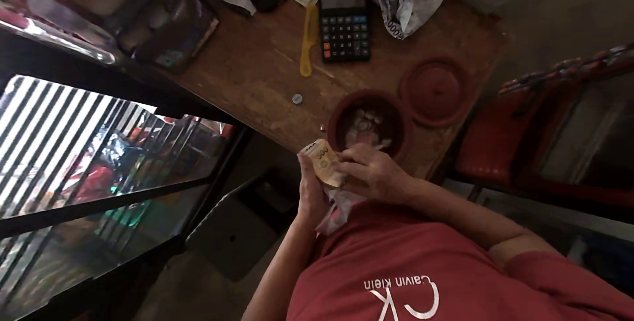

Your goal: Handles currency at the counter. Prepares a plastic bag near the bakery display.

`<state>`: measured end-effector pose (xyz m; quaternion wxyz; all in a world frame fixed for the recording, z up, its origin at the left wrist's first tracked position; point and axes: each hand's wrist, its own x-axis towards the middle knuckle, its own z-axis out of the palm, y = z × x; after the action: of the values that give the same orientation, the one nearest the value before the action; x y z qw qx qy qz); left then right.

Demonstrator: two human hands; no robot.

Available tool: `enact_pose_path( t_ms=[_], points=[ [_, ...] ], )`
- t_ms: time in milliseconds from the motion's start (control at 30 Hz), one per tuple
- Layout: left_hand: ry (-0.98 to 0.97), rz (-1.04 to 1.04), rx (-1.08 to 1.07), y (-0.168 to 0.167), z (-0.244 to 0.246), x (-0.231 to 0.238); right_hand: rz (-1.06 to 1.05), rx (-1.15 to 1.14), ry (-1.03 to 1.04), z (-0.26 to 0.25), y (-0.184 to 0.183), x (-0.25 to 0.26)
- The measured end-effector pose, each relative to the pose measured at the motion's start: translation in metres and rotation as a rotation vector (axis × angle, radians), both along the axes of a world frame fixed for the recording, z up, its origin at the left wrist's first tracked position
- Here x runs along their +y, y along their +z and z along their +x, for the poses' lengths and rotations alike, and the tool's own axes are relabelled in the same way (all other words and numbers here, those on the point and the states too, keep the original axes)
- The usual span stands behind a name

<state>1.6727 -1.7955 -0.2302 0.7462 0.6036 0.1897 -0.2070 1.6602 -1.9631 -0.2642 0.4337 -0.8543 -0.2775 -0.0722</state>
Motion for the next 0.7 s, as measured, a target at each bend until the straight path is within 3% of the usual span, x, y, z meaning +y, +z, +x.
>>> enact_pose_path(
  t_ms=[100,233,367,533,700],
  points=[
    [-0.113,-0.060,-0.016,-0.005,0.001,-0.002,0.142,0.052,-0.045,0.004,-0.003,-0.001],
    [-0.337,0.082,-0.040,-0.005,0.005,0.001,0.429,0.388,-0.162,0.008,0.007,-0.014],
    [-0.445,0.107,-0.164,-0.015,0.006,0.000,0.597,0.541,-0.189,0.009,0.006,-0.021],
    [-0.453,0.106,-0.175,-0.011,0.007,-0.005,0.694,0.636,-0.185,0.007,0.004,-0.025],
    [-0.535,0.157,-0.296,-0.012,0.005,-0.006,0.595,0.566,-0.167,0.004,0.004,-0.027]
  ],
)
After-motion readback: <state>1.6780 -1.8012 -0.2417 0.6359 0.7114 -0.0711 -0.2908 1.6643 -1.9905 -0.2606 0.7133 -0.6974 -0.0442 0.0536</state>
